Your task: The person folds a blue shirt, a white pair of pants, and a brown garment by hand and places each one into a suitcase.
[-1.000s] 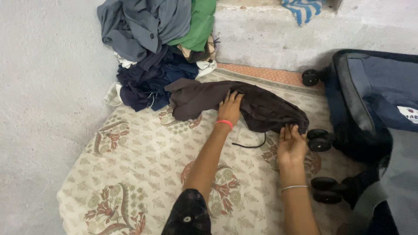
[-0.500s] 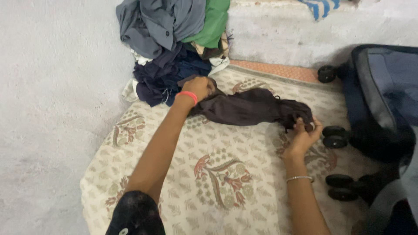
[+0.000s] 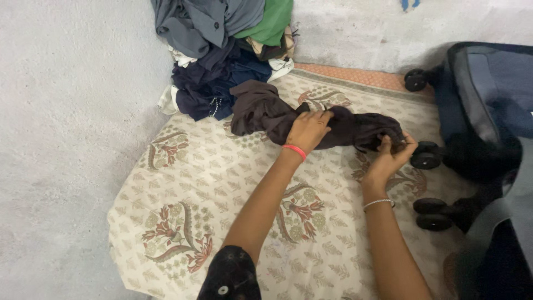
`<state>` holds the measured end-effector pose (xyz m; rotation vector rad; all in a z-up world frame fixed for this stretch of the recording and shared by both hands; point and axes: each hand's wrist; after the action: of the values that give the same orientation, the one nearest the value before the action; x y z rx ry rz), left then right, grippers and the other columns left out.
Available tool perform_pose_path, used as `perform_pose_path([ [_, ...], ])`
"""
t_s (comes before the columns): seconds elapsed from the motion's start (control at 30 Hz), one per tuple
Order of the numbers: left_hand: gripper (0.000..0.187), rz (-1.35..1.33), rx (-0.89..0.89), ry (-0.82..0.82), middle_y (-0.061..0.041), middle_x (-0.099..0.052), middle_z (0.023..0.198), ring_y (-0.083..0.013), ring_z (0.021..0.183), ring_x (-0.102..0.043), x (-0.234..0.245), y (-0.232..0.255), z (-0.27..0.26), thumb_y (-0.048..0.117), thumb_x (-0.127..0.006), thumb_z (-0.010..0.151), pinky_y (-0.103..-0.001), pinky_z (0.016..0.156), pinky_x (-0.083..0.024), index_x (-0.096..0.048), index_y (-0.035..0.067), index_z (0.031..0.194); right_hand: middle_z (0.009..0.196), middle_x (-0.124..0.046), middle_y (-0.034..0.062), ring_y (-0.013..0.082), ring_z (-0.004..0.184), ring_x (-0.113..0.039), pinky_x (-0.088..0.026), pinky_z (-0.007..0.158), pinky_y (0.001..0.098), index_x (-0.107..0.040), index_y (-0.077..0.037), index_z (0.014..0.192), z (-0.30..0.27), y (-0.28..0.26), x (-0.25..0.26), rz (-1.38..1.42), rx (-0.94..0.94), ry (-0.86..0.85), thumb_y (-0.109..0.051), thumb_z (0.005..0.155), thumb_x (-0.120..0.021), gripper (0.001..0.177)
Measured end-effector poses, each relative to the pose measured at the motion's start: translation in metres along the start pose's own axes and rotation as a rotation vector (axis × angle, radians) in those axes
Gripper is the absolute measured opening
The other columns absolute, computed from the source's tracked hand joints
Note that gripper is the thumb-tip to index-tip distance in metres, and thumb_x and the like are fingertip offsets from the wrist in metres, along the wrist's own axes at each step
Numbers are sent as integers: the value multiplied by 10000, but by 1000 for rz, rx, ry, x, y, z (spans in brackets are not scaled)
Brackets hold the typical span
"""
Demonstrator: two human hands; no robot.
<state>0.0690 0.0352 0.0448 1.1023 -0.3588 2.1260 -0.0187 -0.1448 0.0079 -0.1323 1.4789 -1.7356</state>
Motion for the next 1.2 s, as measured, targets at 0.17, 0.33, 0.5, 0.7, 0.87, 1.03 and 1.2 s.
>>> perform_pose_path([
  [0.17, 295, 83, -106, 20, -56, -635, 1065, -234, 1071, -653, 8, -1, -12, 190, -691, 947, -393, 921, -525, -621, 102, 1220, 1235, -555, 49, 134, 1113, -606, -527, 976, 287, -472, -98, 1282, 3, 4, 2, 20, -8, -2, 33, 1064, -574, 274],
  [0.33, 444, -137, -155, -40, -113, -586, 1054, -268, 1010, -636, 39, -9, -35, 227, -707, 855, -371, 762, -553, -603, 29, 1238, 1219, -570, 45, 134, 1083, -630, -529, 949, 290, -471, -108, 1264, 4, 6, 2, 39, -57, -3, 17, 1054, -579, 268],
  [0.5, 297, 104, -329, -135, -68, -588, 1124, -233, 1096, -659, 40, -15, -58, 83, -633, 909, -329, 847, -589, -610, 82, 1205, 1199, -560, 47, 140, 1064, -600, -508, 939, 296, -486, -111, 1293, 4, 9, 2, -15, -56, 9, 44, 1035, -594, 320],
  [0.7, 390, 16, -626, -108, -138, -633, 1184, -265, 1057, -662, 43, 11, -78, 137, -623, 847, -358, 800, -586, -550, 45, 1218, 1226, -573, 61, 146, 1103, -598, -510, 976, 293, -487, -94, 1301, 6, 18, 6, -3, 36, -26, 71, 1059, -581, 307],
  [0.87, 447, -50, -187, -409, -127, -705, 1020, -280, 943, -715, 55, 28, -71, 197, -627, 946, -420, 743, -579, -492, 51, 1346, 1196, -567, 44, 138, 1049, -589, -518, 926, 287, -492, -91, 1286, 3, 15, 5, -36, 0, -17, 60, 1055, -585, 292],
  [1.03, 597, -94, -215, -373, -77, -729, 1142, -283, 1018, -722, 53, 11, -58, 406, -750, 819, -440, 804, -602, -560, 142, 1319, 1178, -594, 37, 129, 1020, -601, -524, 892, 279, -497, -91, 1282, 6, 9, 3, -19, -39, 13, 64, 1036, -576, 302],
  [1.2, 799, 420, 65, -776, -133, -590, 1366, -346, 1186, -614, 30, 20, -39, 435, -729, 845, -487, 832, -571, -376, 306, 1550, 1242, -581, 41, 143, 1111, -607, -543, 974, 284, -502, -67, 1309, 4, 3, -4, 67, 184, -116, 109, 1063, -562, 308],
])
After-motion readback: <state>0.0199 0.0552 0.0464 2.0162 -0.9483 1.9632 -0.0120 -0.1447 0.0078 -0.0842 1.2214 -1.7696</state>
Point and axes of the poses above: each hand's wrist, its own z-axis towards the middle knuckle, its own x-axis out of the back of the hand, y = z × x
